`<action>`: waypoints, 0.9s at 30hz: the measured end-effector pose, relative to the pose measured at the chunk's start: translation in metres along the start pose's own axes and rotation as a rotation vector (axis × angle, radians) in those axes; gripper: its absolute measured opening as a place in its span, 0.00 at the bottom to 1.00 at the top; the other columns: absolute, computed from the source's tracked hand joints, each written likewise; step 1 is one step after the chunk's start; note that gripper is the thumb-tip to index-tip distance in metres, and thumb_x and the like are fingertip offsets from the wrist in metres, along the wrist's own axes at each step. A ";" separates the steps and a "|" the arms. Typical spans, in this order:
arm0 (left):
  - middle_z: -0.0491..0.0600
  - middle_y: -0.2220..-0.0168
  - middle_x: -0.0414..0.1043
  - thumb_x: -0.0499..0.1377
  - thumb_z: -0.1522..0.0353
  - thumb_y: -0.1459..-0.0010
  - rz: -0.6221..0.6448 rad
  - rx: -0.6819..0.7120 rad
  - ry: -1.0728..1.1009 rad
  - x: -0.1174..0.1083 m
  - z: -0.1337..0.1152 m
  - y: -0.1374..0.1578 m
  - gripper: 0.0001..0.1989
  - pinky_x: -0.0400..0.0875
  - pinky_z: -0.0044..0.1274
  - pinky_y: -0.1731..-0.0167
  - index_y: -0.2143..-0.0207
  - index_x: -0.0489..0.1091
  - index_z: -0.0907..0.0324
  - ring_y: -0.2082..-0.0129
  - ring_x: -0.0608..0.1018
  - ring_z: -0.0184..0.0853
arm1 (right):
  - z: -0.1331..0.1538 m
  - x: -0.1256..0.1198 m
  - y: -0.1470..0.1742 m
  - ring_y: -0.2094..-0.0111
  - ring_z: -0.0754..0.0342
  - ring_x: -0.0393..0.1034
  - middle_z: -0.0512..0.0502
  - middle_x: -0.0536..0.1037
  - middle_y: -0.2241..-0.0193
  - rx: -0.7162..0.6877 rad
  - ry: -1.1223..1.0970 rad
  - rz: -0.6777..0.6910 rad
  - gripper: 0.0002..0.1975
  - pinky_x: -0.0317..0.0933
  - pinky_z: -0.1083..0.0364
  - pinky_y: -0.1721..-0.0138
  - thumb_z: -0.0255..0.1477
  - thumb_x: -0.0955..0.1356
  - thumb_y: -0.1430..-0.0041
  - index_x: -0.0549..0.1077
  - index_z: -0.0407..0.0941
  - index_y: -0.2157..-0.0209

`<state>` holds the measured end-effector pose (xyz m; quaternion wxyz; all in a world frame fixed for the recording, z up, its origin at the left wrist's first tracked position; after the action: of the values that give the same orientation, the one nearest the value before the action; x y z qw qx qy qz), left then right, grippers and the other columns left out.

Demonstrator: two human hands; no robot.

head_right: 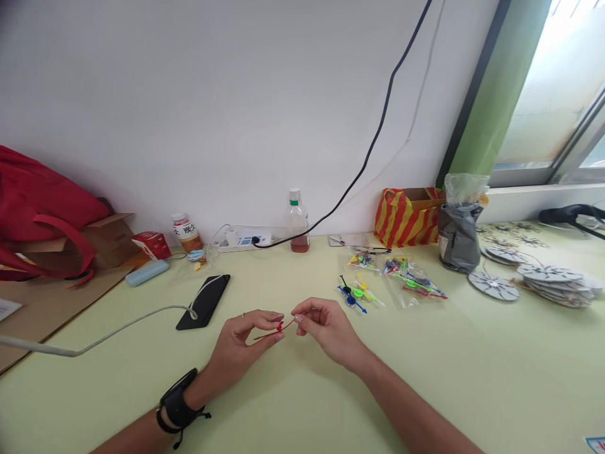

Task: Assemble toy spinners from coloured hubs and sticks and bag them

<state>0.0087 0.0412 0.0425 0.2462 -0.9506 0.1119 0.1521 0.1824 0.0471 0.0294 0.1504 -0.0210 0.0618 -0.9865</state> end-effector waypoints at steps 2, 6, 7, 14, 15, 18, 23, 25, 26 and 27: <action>0.50 0.61 0.84 0.70 0.69 0.44 0.001 0.015 -0.004 0.000 -0.003 -0.001 0.03 0.79 0.34 0.53 0.68 0.78 0.55 0.57 0.84 0.42 | 0.000 0.000 0.000 0.70 0.53 0.73 0.48 0.78 0.75 -0.007 0.002 0.002 0.18 0.64 0.54 0.66 0.45 0.74 0.42 0.78 0.44 0.63; 0.50 0.62 0.84 0.70 0.69 0.44 0.033 0.029 -0.025 0.003 -0.008 -0.001 0.03 0.79 0.33 0.55 0.69 0.78 0.55 0.58 0.84 0.41 | -0.002 0.000 0.000 0.71 0.53 0.73 0.48 0.78 0.75 -0.011 0.009 0.006 0.17 0.64 0.54 0.66 0.44 0.74 0.42 0.79 0.44 0.63; 0.50 0.62 0.84 0.70 0.69 0.44 0.041 0.028 -0.024 0.004 -0.009 0.000 0.03 0.79 0.33 0.55 0.68 0.78 0.55 0.58 0.84 0.41 | -0.002 0.000 0.000 0.71 0.53 0.73 0.48 0.78 0.75 -0.012 0.011 0.007 0.17 0.64 0.54 0.66 0.44 0.74 0.42 0.79 0.44 0.63; 0.51 0.61 0.83 0.68 0.69 0.41 0.082 0.027 -0.026 0.009 -0.008 0.002 0.02 0.78 0.31 0.55 0.66 0.77 0.56 0.59 0.84 0.39 | -0.001 0.000 -0.001 0.72 0.53 0.73 0.49 0.77 0.75 -0.024 0.020 -0.006 0.18 0.65 0.54 0.67 0.45 0.74 0.42 0.79 0.44 0.63; 0.51 0.61 0.83 0.67 0.69 0.41 0.081 0.035 -0.037 0.009 -0.008 0.002 0.02 0.78 0.31 0.56 0.66 0.77 0.56 0.59 0.84 0.39 | -0.001 0.000 -0.001 0.72 0.53 0.73 0.48 0.77 0.75 -0.024 0.021 -0.005 0.18 0.65 0.54 0.67 0.45 0.74 0.42 0.79 0.44 0.63; 0.51 0.59 0.82 0.67 0.69 0.41 0.081 0.074 -0.067 0.010 -0.011 0.003 0.02 0.78 0.31 0.55 0.65 0.76 0.56 0.57 0.83 0.39 | -0.001 -0.001 -0.001 0.71 0.53 0.73 0.48 0.77 0.75 -0.031 0.022 -0.010 0.18 0.65 0.54 0.67 0.45 0.73 0.41 0.78 0.44 0.63; 0.53 0.52 0.81 0.67 0.69 0.41 0.112 0.079 -0.071 0.015 -0.010 0.005 0.05 0.77 0.31 0.50 0.62 0.75 0.56 0.52 0.82 0.41 | 0.001 -0.004 -0.001 0.71 0.54 0.72 0.48 0.77 0.75 -0.041 0.018 -0.024 0.17 0.65 0.54 0.66 0.44 0.73 0.41 0.78 0.44 0.62; 0.52 0.54 0.82 0.68 0.68 0.41 0.133 0.050 -0.066 0.016 -0.006 0.007 0.06 0.77 0.31 0.49 0.61 0.76 0.56 0.52 0.83 0.41 | 0.002 -0.004 -0.001 0.71 0.54 0.71 0.49 0.77 0.76 -0.042 0.016 -0.027 0.16 0.64 0.55 0.67 0.43 0.73 0.41 0.78 0.44 0.62; 0.51 0.55 0.82 0.68 0.68 0.41 0.148 0.038 -0.067 0.017 -0.004 0.007 0.07 0.77 0.31 0.50 0.60 0.76 0.56 0.52 0.83 0.41 | 0.002 -0.004 -0.001 0.72 0.54 0.71 0.49 0.76 0.76 -0.044 0.014 -0.026 0.16 0.64 0.55 0.68 0.43 0.73 0.41 0.78 0.44 0.62; 0.51 0.56 0.83 0.68 0.68 0.42 0.163 0.029 -0.074 0.017 -0.003 0.008 0.08 0.78 0.30 0.50 0.60 0.77 0.56 0.53 0.83 0.41 | 0.003 -0.004 -0.001 0.72 0.54 0.70 0.49 0.76 0.76 -0.047 0.010 -0.024 0.16 0.63 0.55 0.68 0.43 0.73 0.41 0.78 0.44 0.62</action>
<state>0.0234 0.0302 0.0358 0.2510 -0.9284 0.1817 0.2051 0.1860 0.0486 0.0323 0.1375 -0.0205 0.0854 -0.9866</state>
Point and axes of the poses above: each hand's wrist, its own y-axis away from the middle knuckle, its own x-axis out of the palm, z = x × y, the point moved 8 cm from there along -y, towards the middle knuckle
